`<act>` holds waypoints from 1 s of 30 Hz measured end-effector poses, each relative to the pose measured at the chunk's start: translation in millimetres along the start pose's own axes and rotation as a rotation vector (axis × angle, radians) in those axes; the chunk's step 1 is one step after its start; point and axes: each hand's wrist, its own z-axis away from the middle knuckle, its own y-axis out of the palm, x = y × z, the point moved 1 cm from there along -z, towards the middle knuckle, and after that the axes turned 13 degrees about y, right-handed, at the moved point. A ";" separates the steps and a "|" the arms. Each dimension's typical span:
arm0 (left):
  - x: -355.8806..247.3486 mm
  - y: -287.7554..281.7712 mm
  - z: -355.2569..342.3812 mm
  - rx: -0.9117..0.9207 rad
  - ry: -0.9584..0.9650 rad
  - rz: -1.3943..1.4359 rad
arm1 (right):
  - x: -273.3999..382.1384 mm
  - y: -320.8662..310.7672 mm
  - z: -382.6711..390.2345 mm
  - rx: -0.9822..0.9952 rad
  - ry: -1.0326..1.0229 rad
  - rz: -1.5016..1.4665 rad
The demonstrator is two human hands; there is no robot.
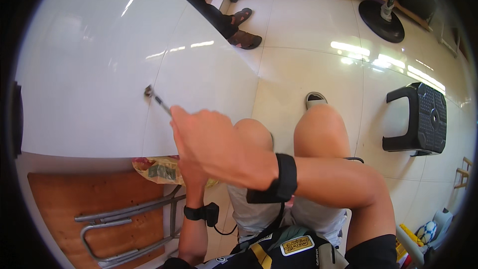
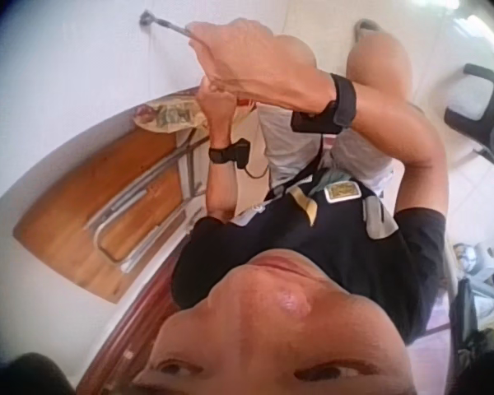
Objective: Repairing or manipulating a lock mechanism on a white cabinet using a small tool.
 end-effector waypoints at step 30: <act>39.4 9.5 41.4 -0.340 -0.071 0.491 | -11.1 39.1 23.6 0.082 -0.165 0.154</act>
